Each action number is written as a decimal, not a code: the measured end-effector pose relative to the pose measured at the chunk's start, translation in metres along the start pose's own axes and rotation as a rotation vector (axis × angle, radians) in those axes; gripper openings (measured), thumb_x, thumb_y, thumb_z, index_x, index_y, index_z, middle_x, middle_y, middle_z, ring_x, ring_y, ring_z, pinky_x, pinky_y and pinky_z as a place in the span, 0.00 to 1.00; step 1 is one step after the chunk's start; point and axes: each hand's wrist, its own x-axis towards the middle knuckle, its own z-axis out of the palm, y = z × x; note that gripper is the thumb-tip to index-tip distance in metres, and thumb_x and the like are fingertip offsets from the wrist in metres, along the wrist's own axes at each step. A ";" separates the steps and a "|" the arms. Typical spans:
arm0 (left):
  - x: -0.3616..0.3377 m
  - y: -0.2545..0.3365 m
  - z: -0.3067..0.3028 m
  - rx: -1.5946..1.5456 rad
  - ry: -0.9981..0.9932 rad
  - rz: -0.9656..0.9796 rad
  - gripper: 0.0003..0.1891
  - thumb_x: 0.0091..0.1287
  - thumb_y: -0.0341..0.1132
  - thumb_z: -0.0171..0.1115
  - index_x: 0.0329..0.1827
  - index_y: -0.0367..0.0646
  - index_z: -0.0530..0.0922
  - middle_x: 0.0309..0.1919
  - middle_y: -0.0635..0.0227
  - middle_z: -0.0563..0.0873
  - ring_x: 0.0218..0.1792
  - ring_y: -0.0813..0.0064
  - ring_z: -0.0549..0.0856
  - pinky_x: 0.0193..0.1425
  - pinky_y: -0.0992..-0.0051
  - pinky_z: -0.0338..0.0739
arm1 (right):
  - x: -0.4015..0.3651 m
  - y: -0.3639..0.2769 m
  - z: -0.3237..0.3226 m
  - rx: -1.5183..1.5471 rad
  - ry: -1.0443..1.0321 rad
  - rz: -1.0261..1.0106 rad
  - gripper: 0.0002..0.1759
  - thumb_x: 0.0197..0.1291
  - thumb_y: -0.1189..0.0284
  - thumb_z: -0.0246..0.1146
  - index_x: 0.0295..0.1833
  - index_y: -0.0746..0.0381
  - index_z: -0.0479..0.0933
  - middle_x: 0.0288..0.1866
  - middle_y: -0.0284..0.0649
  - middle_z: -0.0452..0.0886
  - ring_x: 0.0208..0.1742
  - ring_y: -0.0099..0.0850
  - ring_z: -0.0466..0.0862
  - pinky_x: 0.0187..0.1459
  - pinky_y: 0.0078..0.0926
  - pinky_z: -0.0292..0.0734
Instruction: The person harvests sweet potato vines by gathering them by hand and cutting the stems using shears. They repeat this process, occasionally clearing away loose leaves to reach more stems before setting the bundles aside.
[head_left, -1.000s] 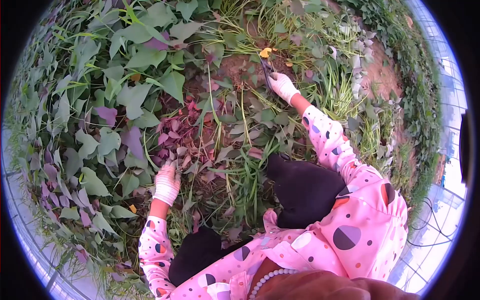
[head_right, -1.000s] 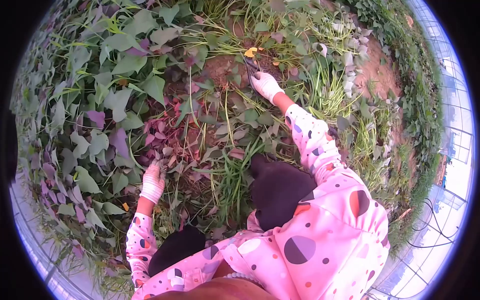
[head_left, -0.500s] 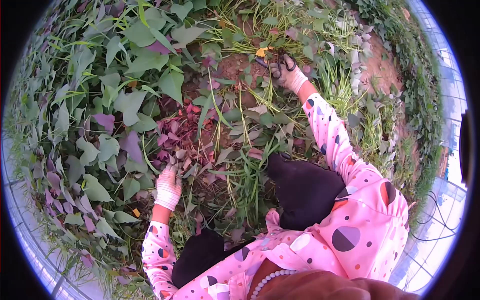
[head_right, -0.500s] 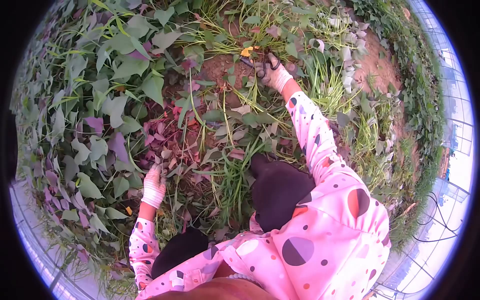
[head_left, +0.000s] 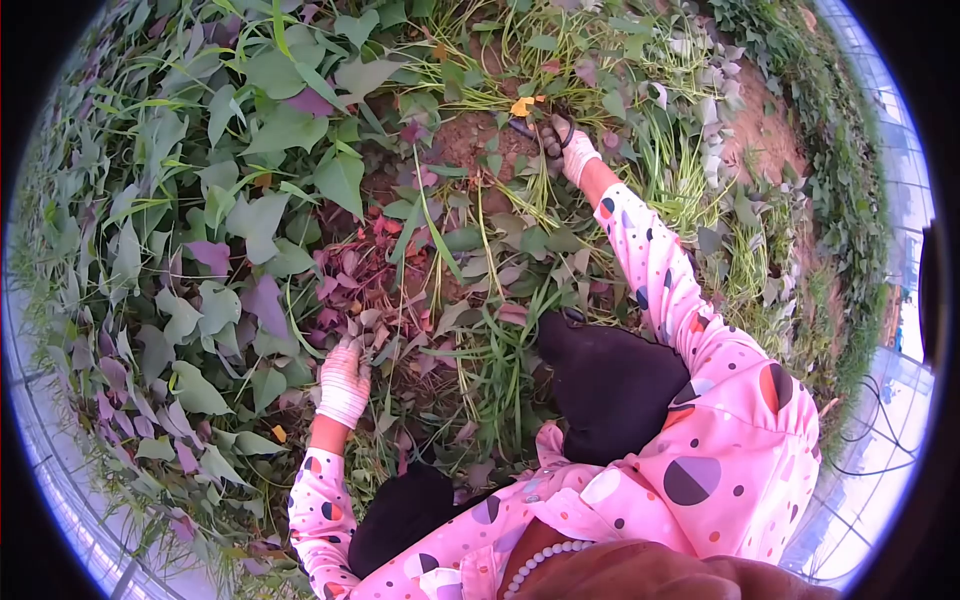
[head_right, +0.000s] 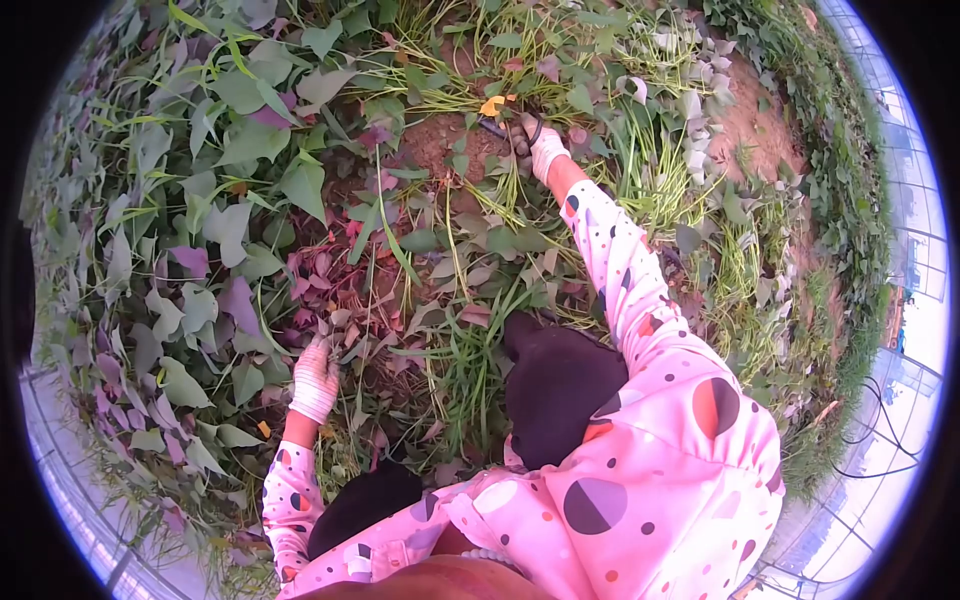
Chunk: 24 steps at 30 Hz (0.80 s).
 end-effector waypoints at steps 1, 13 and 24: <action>0.000 0.001 -0.001 0.021 0.004 0.019 0.23 0.48 0.27 0.62 0.51 0.37 0.74 0.51 0.49 0.78 0.49 0.48 0.78 0.55 0.59 0.74 | 0.001 0.002 0.002 -0.018 0.115 -0.008 0.19 0.62 0.51 0.55 0.33 0.56 0.75 0.16 0.24 0.67 0.13 0.19 0.64 0.14 0.19 0.52; 0.007 0.012 -0.011 -0.017 -0.078 -0.022 0.23 0.47 0.27 0.61 0.51 0.38 0.74 0.49 0.50 0.78 0.48 0.49 0.78 0.54 0.58 0.74 | 0.024 -0.001 -0.012 0.230 -0.225 0.125 0.35 0.58 0.38 0.54 0.40 0.64 0.74 0.25 0.37 0.77 0.18 0.27 0.73 0.14 0.18 0.58; 0.006 0.012 -0.010 -0.027 -0.144 -0.051 0.25 0.48 0.27 0.60 0.54 0.39 0.74 0.53 0.49 0.77 0.51 0.48 0.77 0.57 0.59 0.72 | 0.032 -0.004 0.000 0.085 0.154 -0.047 0.20 0.61 0.53 0.60 0.28 0.59 0.72 0.18 0.32 0.72 0.13 0.24 0.68 0.14 0.21 0.58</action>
